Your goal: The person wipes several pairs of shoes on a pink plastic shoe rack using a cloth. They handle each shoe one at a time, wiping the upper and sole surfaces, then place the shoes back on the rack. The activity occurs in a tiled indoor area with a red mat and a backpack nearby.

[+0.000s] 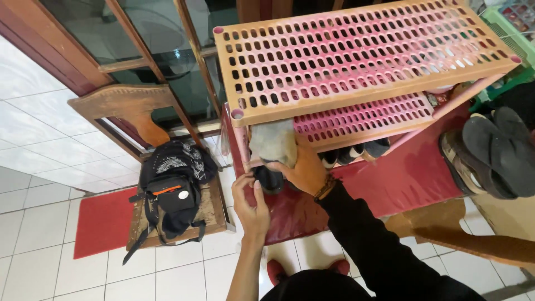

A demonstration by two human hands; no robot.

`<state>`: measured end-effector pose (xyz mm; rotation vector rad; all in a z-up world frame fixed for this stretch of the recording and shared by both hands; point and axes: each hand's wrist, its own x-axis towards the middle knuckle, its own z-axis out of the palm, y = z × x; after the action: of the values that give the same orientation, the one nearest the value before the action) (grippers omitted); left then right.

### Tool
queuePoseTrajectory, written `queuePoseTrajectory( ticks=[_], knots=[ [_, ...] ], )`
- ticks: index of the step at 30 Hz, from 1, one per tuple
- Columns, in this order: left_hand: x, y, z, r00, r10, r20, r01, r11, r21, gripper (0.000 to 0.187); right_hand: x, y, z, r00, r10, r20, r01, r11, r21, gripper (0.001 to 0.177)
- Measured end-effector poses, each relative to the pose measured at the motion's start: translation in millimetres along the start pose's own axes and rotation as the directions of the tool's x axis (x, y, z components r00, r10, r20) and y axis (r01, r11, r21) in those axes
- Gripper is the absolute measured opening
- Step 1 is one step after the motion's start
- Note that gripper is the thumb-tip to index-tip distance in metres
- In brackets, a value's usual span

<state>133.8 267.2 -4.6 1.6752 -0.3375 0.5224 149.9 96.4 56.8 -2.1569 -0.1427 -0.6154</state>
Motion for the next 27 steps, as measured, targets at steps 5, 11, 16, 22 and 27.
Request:
queuePoseTrajectory(
  ticks=[5,11,16,22,27],
  knots=[
    [2,-2,8,0.992,-0.120,0.025,0.121,0.992,-0.029,0.018,7,-4,7,0.998,0.059,0.015,-0.060,0.991,0.117,0.072],
    [-13,7,22,0.998,-0.023,0.064,0.026,0.999,-0.046,0.015,-20,30,0,0.959,0.273,-0.075,-0.202,0.844,0.496,0.046],
    [-44,8,38,0.951,-0.193,0.242,0.231,0.962,-0.143,0.013,-71,40,-60,0.852,0.505,-0.139,-0.200,0.559,0.805,0.040],
    [-78,-13,94,0.783,-0.234,0.576,0.476,0.821,-0.314,0.038,-133,37,-129,0.630,0.761,0.157,-0.319,0.070,0.945,0.049],
    [-105,-58,166,0.490,-0.229,0.841,0.655,0.734,-0.182,0.061,-195,76,-160,0.608,0.753,0.252,-0.325,-0.054,0.944,0.056]
  ],
)
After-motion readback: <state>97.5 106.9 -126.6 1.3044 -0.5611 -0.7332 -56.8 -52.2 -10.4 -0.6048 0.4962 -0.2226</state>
